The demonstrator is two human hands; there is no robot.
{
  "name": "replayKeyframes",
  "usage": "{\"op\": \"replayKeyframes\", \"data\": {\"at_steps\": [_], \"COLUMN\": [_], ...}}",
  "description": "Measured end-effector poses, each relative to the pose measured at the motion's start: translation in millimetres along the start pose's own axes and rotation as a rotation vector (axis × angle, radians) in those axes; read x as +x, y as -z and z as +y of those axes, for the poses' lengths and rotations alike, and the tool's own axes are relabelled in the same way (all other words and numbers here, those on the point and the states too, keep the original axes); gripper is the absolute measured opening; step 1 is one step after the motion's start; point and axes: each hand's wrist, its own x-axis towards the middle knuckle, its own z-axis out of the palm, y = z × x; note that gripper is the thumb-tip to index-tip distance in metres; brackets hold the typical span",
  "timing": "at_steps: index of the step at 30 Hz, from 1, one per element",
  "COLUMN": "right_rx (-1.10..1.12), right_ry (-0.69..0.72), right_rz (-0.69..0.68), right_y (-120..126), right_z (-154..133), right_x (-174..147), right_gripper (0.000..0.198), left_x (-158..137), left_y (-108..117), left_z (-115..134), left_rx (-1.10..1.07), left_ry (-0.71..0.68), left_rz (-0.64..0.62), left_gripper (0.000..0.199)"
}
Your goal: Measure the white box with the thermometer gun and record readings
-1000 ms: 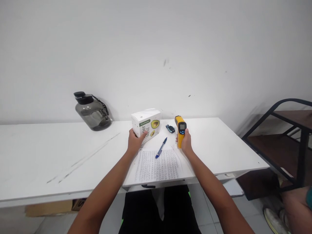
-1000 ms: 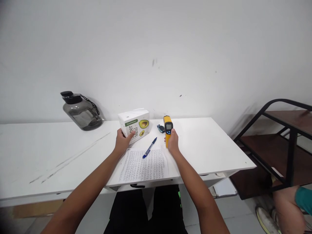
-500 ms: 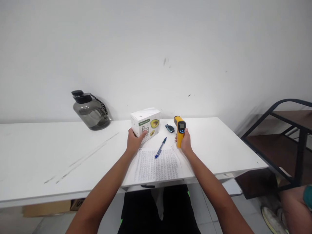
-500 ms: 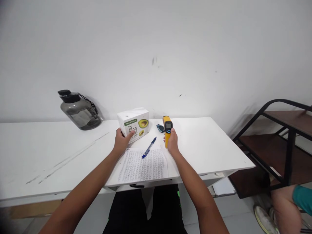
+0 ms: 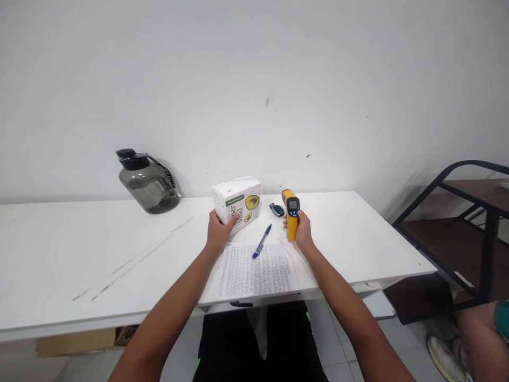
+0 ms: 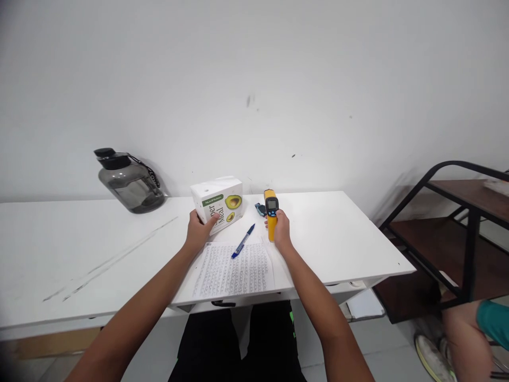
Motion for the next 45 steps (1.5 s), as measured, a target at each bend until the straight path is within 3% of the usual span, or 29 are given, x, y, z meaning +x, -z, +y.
{"op": "replayKeyframes", "data": {"at_steps": [7, 21, 26, 29, 33, 37, 41, 45], "right_rx": [0.045, 0.094, 0.014, -0.176, -0.812, -1.343, -1.566, -1.613], "right_ry": [-0.087, -0.099, -0.076, -0.035, 0.099, 0.015, -0.004, 0.004], "right_rz": [0.028, 0.072, 0.074, 0.087, 0.12, 0.087, 0.078, 0.068], "right_y": [-1.9, -0.3, -0.5, 1.3, 6.9, 11.3, 14.0, 15.5], "right_z": [-2.5, -3.0, -1.9, -4.1, -13.0, -20.2, -19.5, -18.1], "right_x": [1.4, 3.6, 2.8, 2.3, 2.7, 3.6, 4.6, 6.0], "right_gripper": [0.046, 0.053, 0.05, 0.049, 0.048, 0.053, 0.056, 0.057], "left_x": [0.4, 0.7, 2.0, 2.5, 1.4, 0.2, 0.7, 2.6], "left_y": [0.7, 0.0, -0.5, -1.1, -1.8, -1.9, -2.0, -2.1], "left_z": [-0.7, -0.6, -3.1, -4.4, -4.5, -3.8, -4.3, -6.3], "left_rx": [0.002, 0.001, -0.009, -0.014, -0.028, -0.043, -0.025, -0.033], "left_ry": [0.019, 0.012, -0.001, -0.002, -0.028, -0.021, -0.009, -0.008], "left_rz": [-0.016, -0.013, -0.011, -0.01, -0.003, -0.017, -0.027, -0.049], "left_gripper": [0.069, 0.066, 0.067, 0.066, 0.064, 0.065, 0.068, 0.068]}}
